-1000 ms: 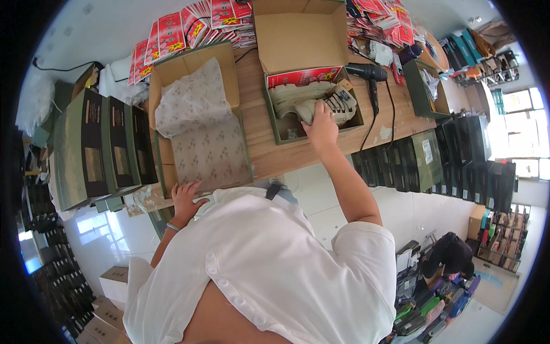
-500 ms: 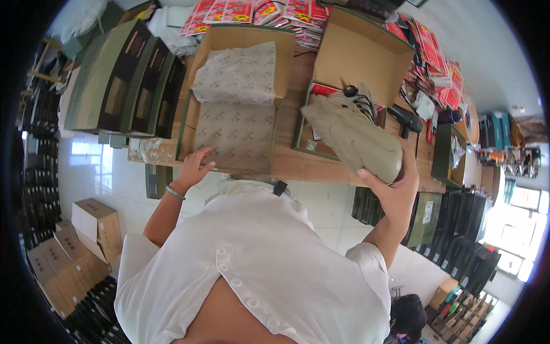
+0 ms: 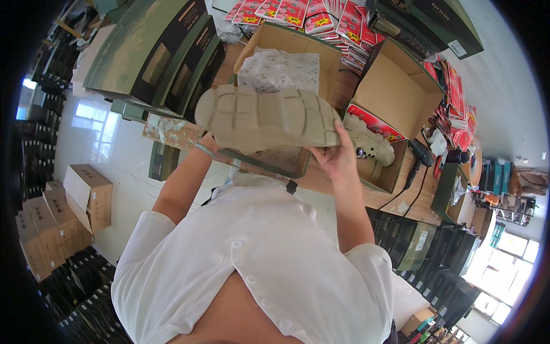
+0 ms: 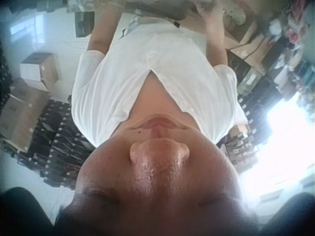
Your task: The person uses a heat gun to apply a label to a green box, then stacks the box with others on the floor. They later open a box, place a shoe inside with bubble wrap and a red card, close it, and repeat the labeling process.
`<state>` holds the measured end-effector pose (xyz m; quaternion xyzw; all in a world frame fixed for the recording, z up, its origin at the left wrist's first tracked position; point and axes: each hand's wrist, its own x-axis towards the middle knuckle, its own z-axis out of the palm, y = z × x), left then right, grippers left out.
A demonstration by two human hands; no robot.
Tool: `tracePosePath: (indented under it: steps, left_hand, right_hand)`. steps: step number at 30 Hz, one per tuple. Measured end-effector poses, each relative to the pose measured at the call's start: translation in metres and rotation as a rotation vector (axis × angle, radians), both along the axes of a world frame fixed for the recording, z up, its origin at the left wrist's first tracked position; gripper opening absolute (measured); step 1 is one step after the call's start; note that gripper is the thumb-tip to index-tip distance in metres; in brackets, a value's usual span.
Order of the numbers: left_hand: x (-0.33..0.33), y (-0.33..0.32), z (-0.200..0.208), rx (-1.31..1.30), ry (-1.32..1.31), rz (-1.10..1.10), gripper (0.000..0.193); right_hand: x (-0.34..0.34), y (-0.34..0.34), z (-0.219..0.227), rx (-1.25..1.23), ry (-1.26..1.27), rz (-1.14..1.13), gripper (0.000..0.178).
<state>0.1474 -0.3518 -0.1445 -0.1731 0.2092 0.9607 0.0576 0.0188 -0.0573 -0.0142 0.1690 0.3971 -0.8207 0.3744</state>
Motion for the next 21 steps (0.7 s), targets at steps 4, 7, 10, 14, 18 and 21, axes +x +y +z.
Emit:
tracePosePath:
  steps: [4, 7, 10, 14, 18, 21]
  left_hand:
    - [0.001, -0.016, -0.058, 0.016, -0.122, -0.215, 0.042]
    - [-0.003, -0.022, -0.048, -0.038, -0.373, -0.263, 0.043]
    - [-0.007, -0.017, -0.041, -0.008, -0.525, -0.158, 0.046]
    - [0.000, 0.003, -0.069, 0.265, -0.359, 0.079, 0.050]
    - [-0.013, 0.011, -0.065, 0.264, -0.435, 0.114, 0.051]
    - [-0.024, 0.007, -0.107, 0.181, -0.455, 0.091, 0.049]
  right_hand:
    - [-0.020, -0.013, -0.068, -0.050, -0.244, 0.065, 0.054]
    - [-0.023, -0.028, -0.087, -0.028, -0.337, 0.026, 0.050]
    - [-0.022, -0.039, -0.100, 0.038, -0.395, -0.001, 0.049]
    - [-0.024, -0.044, -0.120, 0.094, -0.456, 0.006, 0.047]
    - [-0.034, -0.049, -0.128, 0.162, -0.510, -0.034, 0.049]
    - [-0.043, -0.053, -0.127, 0.181, -0.552, -0.071, 0.051]
